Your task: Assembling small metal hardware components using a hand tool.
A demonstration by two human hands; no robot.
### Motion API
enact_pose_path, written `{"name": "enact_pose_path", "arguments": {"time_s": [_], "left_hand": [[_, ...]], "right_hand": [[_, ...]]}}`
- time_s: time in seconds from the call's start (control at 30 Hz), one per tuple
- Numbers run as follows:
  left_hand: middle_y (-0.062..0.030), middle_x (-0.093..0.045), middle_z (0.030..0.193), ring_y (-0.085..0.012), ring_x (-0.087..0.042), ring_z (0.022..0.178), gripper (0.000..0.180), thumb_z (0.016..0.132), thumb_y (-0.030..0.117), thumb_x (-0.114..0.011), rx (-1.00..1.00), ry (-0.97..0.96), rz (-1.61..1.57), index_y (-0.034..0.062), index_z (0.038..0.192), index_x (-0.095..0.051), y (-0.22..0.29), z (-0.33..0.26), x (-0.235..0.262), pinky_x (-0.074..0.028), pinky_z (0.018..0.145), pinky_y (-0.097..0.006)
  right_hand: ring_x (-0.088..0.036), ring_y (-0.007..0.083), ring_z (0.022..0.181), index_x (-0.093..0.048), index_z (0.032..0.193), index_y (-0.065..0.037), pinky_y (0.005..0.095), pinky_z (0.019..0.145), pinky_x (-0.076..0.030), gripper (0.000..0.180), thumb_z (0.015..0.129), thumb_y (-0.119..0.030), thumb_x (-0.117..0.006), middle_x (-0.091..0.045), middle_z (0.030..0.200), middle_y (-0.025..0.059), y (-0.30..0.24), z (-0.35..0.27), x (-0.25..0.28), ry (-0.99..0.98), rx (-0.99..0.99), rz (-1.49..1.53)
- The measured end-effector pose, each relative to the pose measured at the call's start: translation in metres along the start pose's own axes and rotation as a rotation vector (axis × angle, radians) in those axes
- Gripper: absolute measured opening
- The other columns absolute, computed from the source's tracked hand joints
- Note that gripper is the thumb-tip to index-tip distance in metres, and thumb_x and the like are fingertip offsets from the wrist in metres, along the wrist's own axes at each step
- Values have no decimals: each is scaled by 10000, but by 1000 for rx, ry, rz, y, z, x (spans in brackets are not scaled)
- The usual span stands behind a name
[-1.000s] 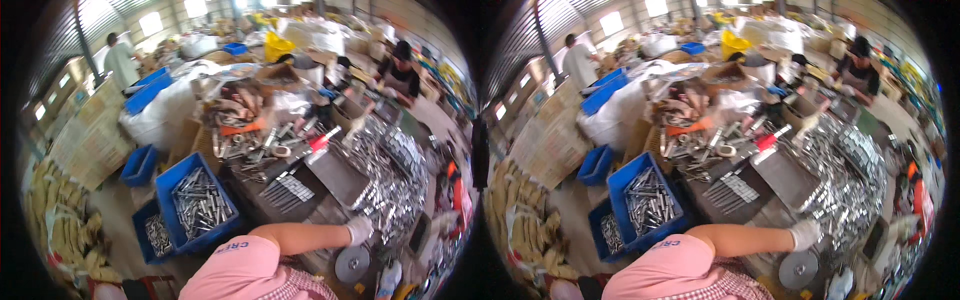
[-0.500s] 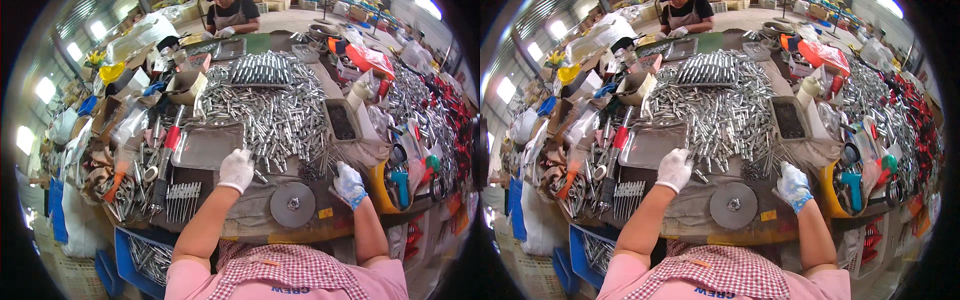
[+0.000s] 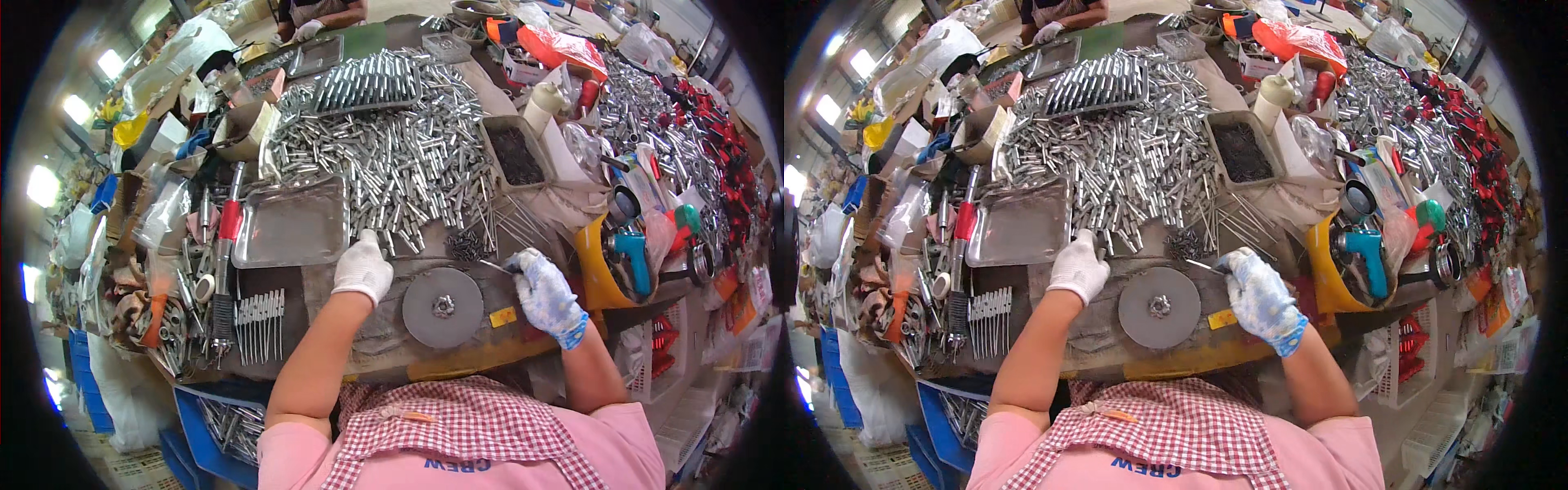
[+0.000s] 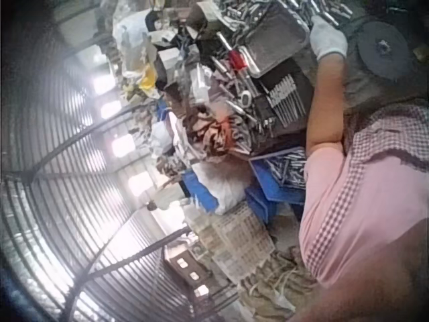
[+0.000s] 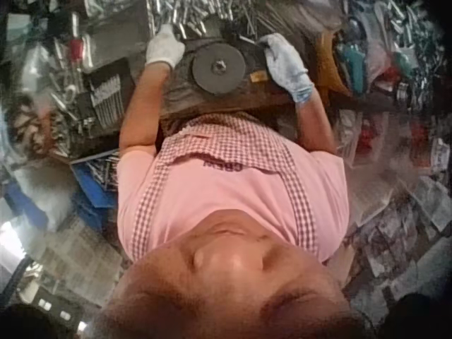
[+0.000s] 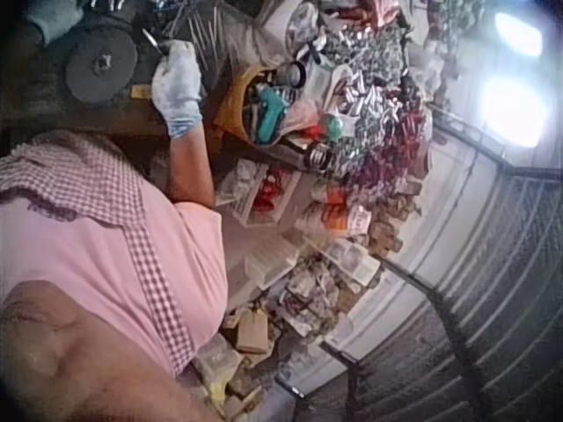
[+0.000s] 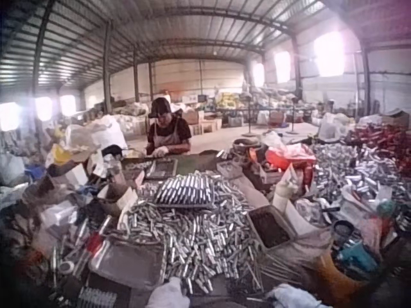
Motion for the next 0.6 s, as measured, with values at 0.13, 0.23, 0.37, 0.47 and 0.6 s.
{"name": "enact_pose_path", "arguments": {"time_s": [0.13,0.23,0.37,0.47,0.6], "left_hand": [[-240,-665,916,-397,-654,871,273,790,92,-626,-228,214,-161,-3,1045,-601,5,-23,2,-518,793,-476],[-198,-664,911,-374,-647,865,257,772,97,-667,-500,281,-279,-4,1006,-636,13,-52,5,-519,785,-442],[-187,-645,910,-367,-642,830,219,760,45,-689,-528,197,-431,-4,965,-629,22,-82,3,-520,753,-414],[-191,-633,897,-364,-643,841,208,775,-5,-663,-549,163,-515,-6,979,-620,31,-95,-6,-519,742,-397],[-182,-629,917,-353,-637,835,244,787,-57,-614,-642,188,-536,-3,1025,-620,36,-101,-13,-517,727,-387]], "right_hand": [[-627,377,850,-644,981,-41,432,746,-507,197,796,17,-613,-633,882,160,-11,-14,0,13,44,104],[-650,336,766,-686,901,-74,417,689,-517,146,759,-44,-681,-649,798,117,-20,-23,11,41,-30,23],[-666,296,734,-717,809,-88,381,648,-529,119,697,-110,-753,-683,803,79,-23,-31,15,-70,-41,-219],[-659,299,722,-704,787,-94,426,664,-519,101,732,-176,-722,-661,780,82,-25,-37,2,-205,-107,-446],[-670,307,720,-701,840,-96,430,637,-528,105,747,-142,-682,-649,797,97,-32,-42,8,-253,-94,-565]]}}
Point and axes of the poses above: each hand's wrist, its own z-axis towards the middle knuckle, its own x-axis out of the back of the hand, y = z × x, the point moved 5 cm from there along z, towards the middle knuckle
